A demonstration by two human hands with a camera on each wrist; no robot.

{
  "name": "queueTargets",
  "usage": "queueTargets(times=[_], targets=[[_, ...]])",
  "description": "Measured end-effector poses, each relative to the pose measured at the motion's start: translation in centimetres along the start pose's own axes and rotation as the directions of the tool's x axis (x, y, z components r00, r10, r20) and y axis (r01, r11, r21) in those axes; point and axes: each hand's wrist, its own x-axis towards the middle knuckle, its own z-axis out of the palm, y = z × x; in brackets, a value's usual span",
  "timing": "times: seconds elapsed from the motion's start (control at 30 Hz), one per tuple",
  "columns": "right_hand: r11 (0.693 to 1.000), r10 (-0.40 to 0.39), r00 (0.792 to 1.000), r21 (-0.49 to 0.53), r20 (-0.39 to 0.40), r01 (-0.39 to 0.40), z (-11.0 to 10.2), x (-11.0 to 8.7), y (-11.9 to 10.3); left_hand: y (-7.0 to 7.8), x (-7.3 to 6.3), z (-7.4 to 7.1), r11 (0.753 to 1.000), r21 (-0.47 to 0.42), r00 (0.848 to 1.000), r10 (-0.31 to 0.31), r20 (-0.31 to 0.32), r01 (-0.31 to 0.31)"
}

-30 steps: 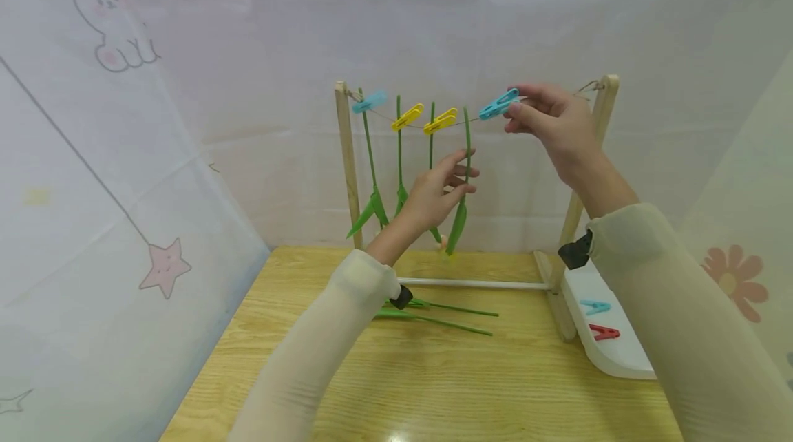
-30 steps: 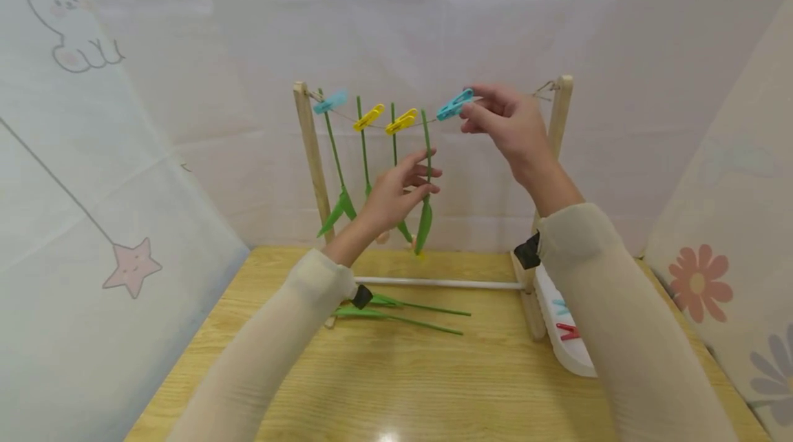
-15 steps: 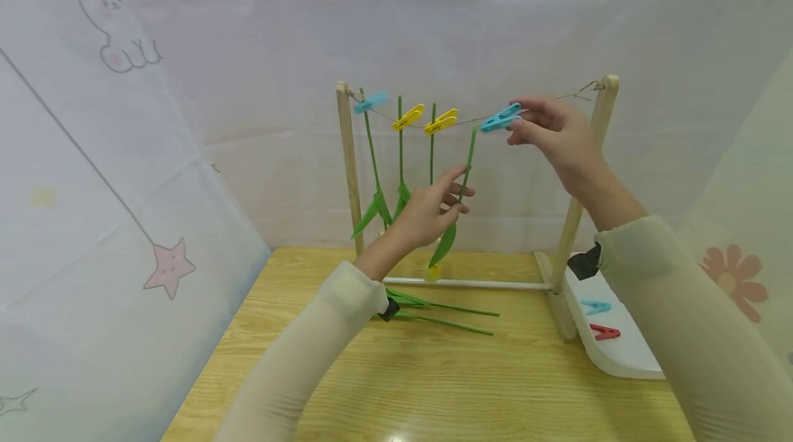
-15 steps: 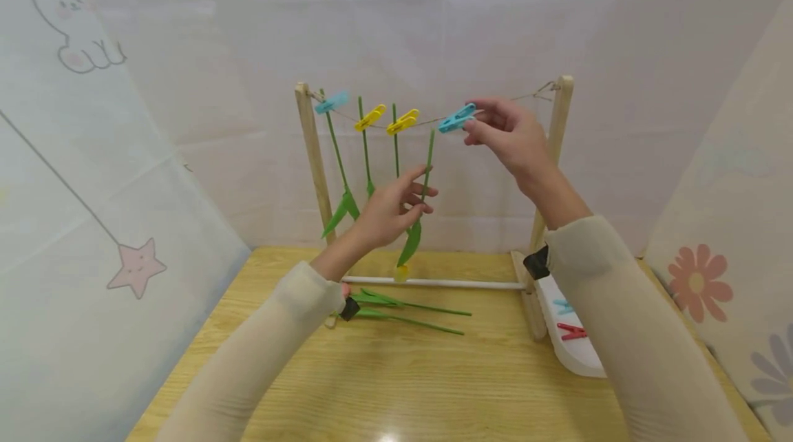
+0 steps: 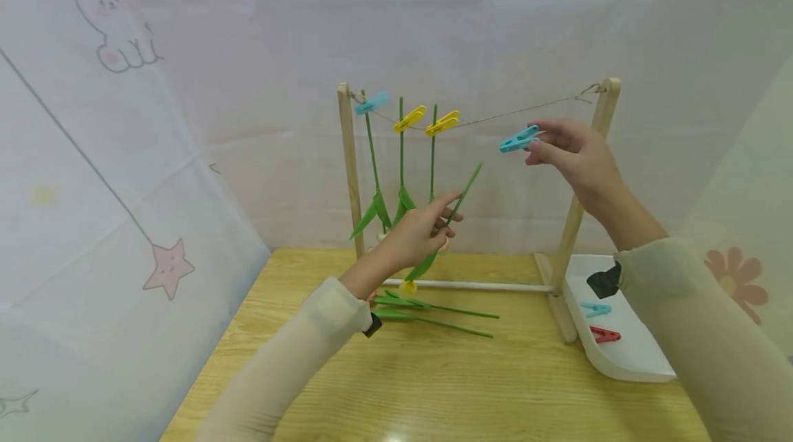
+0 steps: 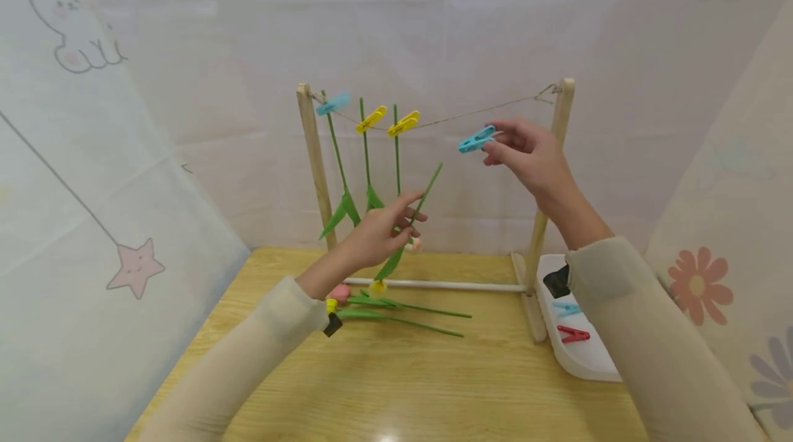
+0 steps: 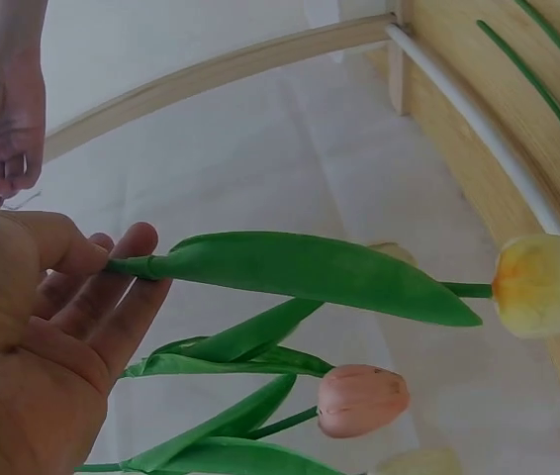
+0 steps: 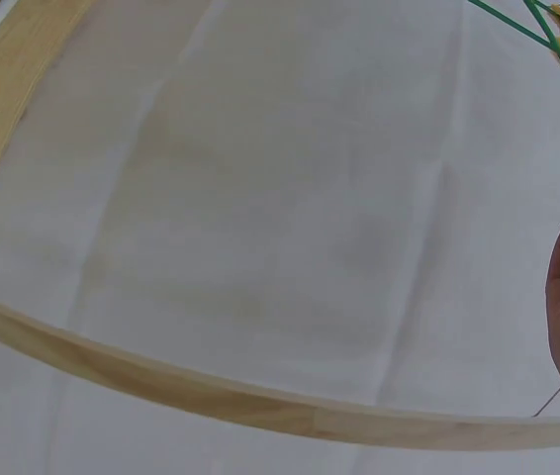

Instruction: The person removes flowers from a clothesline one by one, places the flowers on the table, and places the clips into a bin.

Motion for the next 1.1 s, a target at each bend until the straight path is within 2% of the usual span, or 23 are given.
queueTargets(times=[0.17,0.3,0.4,0.47,0.5,0.57,0.63,0.7,0.73,0.8,0.87,0.97,1.03,1.1], targets=[[1.000,0.026,1.000,0.000,-0.013,-0.026,-0.5,-0.8,0.3,-0.3,-1.0,0.0,1.000,0.018,1.000,-0.010,0.029,0.010],[0.999,0.038,0.999,-0.014,-0.016,-0.038,-0.8,-1.5,0.5,-0.5,-1.6,0.2,0.999,0.049,1.000,-0.007,0.023,0.006],[0.999,0.044,0.999,-0.020,-0.016,-0.045,-0.9,-2.0,0.8,-0.3,-1.9,0.5,0.990,0.136,0.999,0.041,-0.001,-0.040],[0.999,0.049,0.999,-0.017,-0.019,-0.050,-1.1,-2.3,1.0,-0.1,-2.3,0.8,0.970,0.235,0.997,0.077,-0.017,-0.071],[0.999,0.051,0.998,-0.009,-0.020,-0.052,-1.2,-2.5,1.1,0.0,-2.4,1.0,0.952,0.295,0.995,0.095,-0.025,-0.084],[0.999,0.054,0.998,-0.002,-0.021,-0.054,-1.4,-2.9,1.3,0.1,-2.7,1.5,0.891,0.439,0.989,0.147,-0.034,-0.118],[0.998,0.057,0.998,0.008,-0.023,-0.057,-1.6,-3.3,1.6,0.2,-3.1,2.0,0.800,0.582,0.980,0.198,-0.024,-0.147],[0.998,0.062,0.998,0.017,-0.023,-0.061,-1.9,-3.7,1.9,0.4,-3.6,2.5,0.688,0.706,0.970,0.243,-0.007,-0.168],[0.998,0.064,0.998,0.019,-0.024,-0.063,-2.0,-4.0,2.1,0.5,-3.8,2.8,0.641,0.748,0.965,0.264,0.000,-0.175],[0.997,0.066,0.997,0.028,-0.025,-0.065,-2.3,-4.4,2.4,0.9,-4.3,3.3,0.573,0.800,0.959,0.282,0.011,-0.178],[0.997,0.067,0.997,0.031,-0.027,-0.066,-2.5,-4.9,2.8,1.1,-4.7,3.8,0.571,0.802,0.953,0.304,-0.007,-0.176],[0.996,0.062,0.998,0.059,-0.032,-0.060,-2.9,-5.6,3.3,1.5,-5.1,4.5,0.624,0.756,0.944,0.330,-0.026,-0.198],[0.996,0.062,0.997,0.072,-0.039,-0.059,-3.1,-6.0,3.7,1.6,-5.3,5.0,0.639,0.740,0.939,0.343,-0.026,-0.213],[0.993,0.075,0.996,0.094,-0.052,-0.070,-3.5,-6.5,4.1,1.8,-5.6,5.5,0.600,0.771,0.941,0.339,-0.002,-0.215]])
